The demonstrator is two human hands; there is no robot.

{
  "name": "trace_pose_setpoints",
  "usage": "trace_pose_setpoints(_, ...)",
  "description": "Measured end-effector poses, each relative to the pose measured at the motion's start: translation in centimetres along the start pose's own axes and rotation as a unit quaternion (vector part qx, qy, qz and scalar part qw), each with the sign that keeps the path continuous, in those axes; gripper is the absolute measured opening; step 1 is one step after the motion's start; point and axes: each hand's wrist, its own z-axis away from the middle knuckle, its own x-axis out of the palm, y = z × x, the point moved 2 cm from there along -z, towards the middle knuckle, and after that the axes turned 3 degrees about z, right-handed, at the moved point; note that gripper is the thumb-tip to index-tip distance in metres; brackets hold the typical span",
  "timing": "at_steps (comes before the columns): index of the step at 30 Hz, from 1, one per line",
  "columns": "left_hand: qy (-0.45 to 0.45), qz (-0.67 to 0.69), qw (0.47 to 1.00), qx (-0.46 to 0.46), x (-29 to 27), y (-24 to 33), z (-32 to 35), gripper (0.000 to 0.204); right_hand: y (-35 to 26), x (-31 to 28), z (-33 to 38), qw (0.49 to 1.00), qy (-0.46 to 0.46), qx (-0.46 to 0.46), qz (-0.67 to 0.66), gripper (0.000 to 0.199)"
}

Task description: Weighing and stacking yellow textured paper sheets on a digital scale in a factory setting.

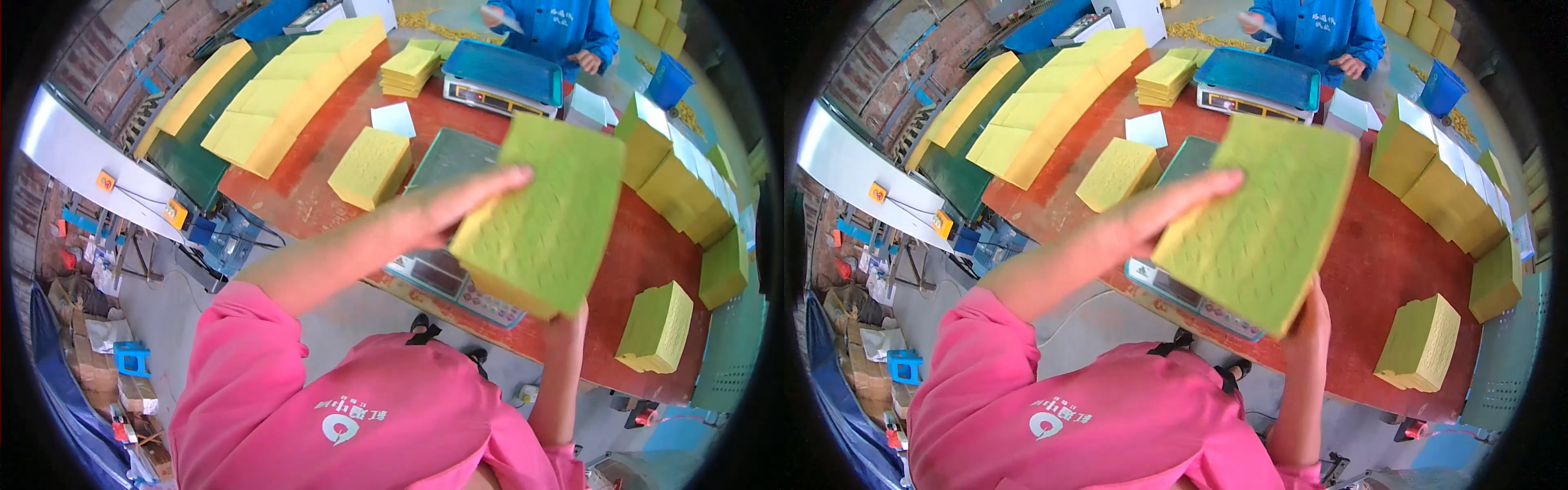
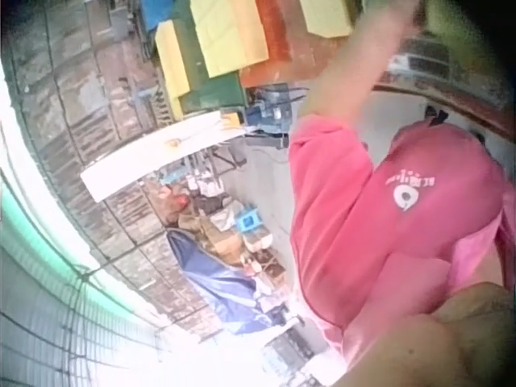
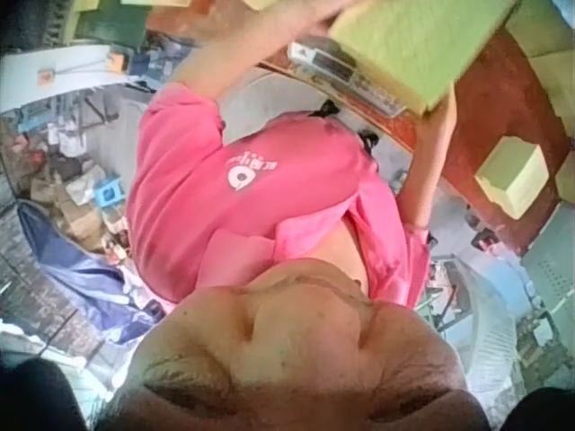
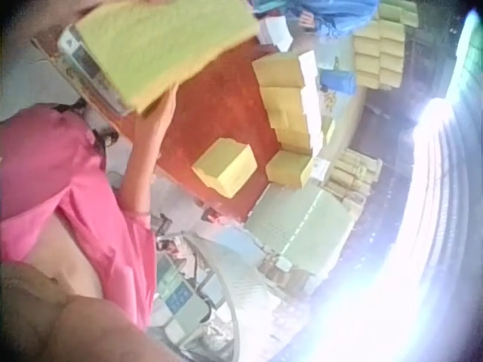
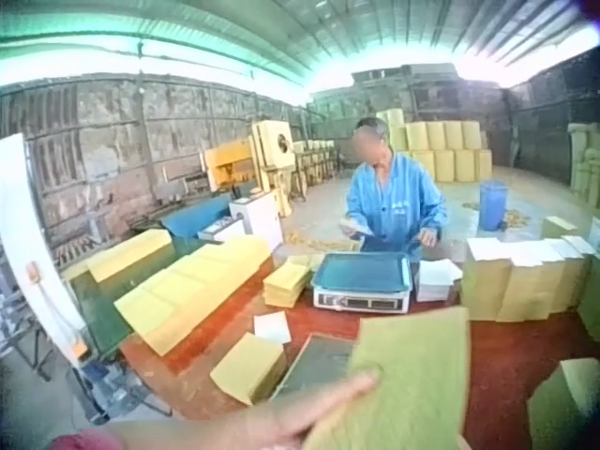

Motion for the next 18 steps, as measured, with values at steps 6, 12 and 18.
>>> trace_pose_setpoints(6, 0.101, -0.008, 0.989, 0.105, -10.1, 5.4, -0.1, 0.052, 2.2, 8.0, -10.9, 0.996, -0.057, 0.061, 0.037, 0.042)
trace_pose_setpoints(12, 0.11, -0.071, 0.991, 0.036, -12.6, 5.9, -1.9, 0.054, 0.8, 7.5, -11.5, 0.971, -0.028, -0.032, 0.237, 0.038)
trace_pose_setpoints(18, 0.097, -0.243, 0.964, 0.045, -12.1, 5.1, -5.6, 0.085, -2.3, 6.0, -5.2, 0.894, 0.112, -0.216, 0.377, 0.03)
